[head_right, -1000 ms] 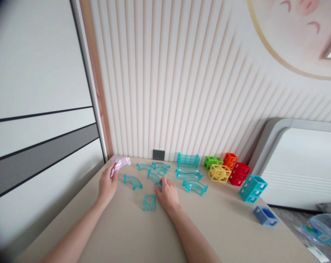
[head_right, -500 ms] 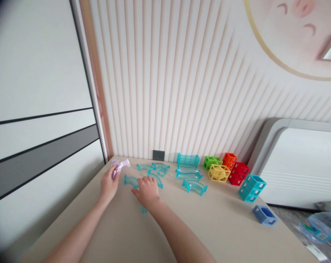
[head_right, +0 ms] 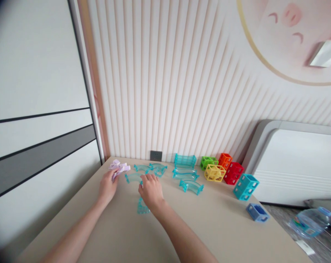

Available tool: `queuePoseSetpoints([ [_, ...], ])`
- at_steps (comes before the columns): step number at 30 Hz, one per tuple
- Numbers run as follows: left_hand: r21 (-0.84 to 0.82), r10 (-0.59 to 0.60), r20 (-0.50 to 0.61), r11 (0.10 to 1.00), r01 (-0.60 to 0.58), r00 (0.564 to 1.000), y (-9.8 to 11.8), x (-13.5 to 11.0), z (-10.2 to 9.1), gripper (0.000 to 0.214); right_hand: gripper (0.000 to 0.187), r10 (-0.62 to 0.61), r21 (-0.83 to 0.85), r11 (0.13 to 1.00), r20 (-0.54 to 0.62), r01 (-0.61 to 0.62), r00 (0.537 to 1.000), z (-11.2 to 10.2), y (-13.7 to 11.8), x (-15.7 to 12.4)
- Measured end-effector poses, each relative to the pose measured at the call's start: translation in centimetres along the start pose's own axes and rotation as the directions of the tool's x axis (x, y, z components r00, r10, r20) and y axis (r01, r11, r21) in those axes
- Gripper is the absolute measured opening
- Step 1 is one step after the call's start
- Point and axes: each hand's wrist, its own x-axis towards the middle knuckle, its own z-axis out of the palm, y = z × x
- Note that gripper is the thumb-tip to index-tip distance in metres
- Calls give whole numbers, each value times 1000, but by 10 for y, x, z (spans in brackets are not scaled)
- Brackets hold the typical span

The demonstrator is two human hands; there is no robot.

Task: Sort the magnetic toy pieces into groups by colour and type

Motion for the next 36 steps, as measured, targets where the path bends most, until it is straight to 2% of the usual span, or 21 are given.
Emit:
queuePoseSetpoints([
  [1,1,3,7,1000,-3,1000,0,0,0,24,36,-5,14,1000,-44,5,999,-5,11,-6],
  [3,5,7,22,1000,-7,1000,0,-1,1,22,36,-18,71,997,-220,35,975,-13,40,-21],
  [5,11,12,39,1000,-12,999,0,-3,2,21,34,-18,95,994,-367,57,930,-18,77,-38],
  [7,17,17,54,1000,-18,998,1,-4,1,21,32,33,112,993,-472,22,881,-22,119,-56],
  [10,31,23,66,999,-25,998,6,-6,-3,23,28,159,161,984,-584,-79,796,-26,179,-81],
  [12,60,49,54,997,-52,997,15,-5,-8,27,28,200,186,977,-609,-107,767,-28,209,-94],
  [14,92,125,31,988,-127,992,31,-2,-13,31,28,233,219,968,-612,-121,756,-30,228,-105],
  [16,67,237,44,969,-239,971,55,-1,-15,32,27,263,257,958,-600,-130,755,-30,238,-111],
  [19,-57,381,235,924,-378,894,103,-6,-5,34,25,290,305,943,-561,-133,775,-27,241,-115],
  [22,-179,446,419,894,-410,791,155,-20,24,46,23,291,343,932,-520,-116,803,-24,241,-114],
  [25,-258,431,501,902,-345,751,198,-36,67,57,23,292,369,923,-497,-106,817,-21,240,-114],
  [28,-293,349,543,931,-217,764,224,-49,110,67,23,287,367,924,-488,-104,825,-22,239,-115],
  [31,-320,266,537,942,-99,801,236,-60,142,72,22,278,360,927,-479,-103,833,-24,237,-116],
  [36,-304,178,511,953,-17,841,240,-75,167,61,26,291,369,922,-466,-115,835,-23,236,-116],
])
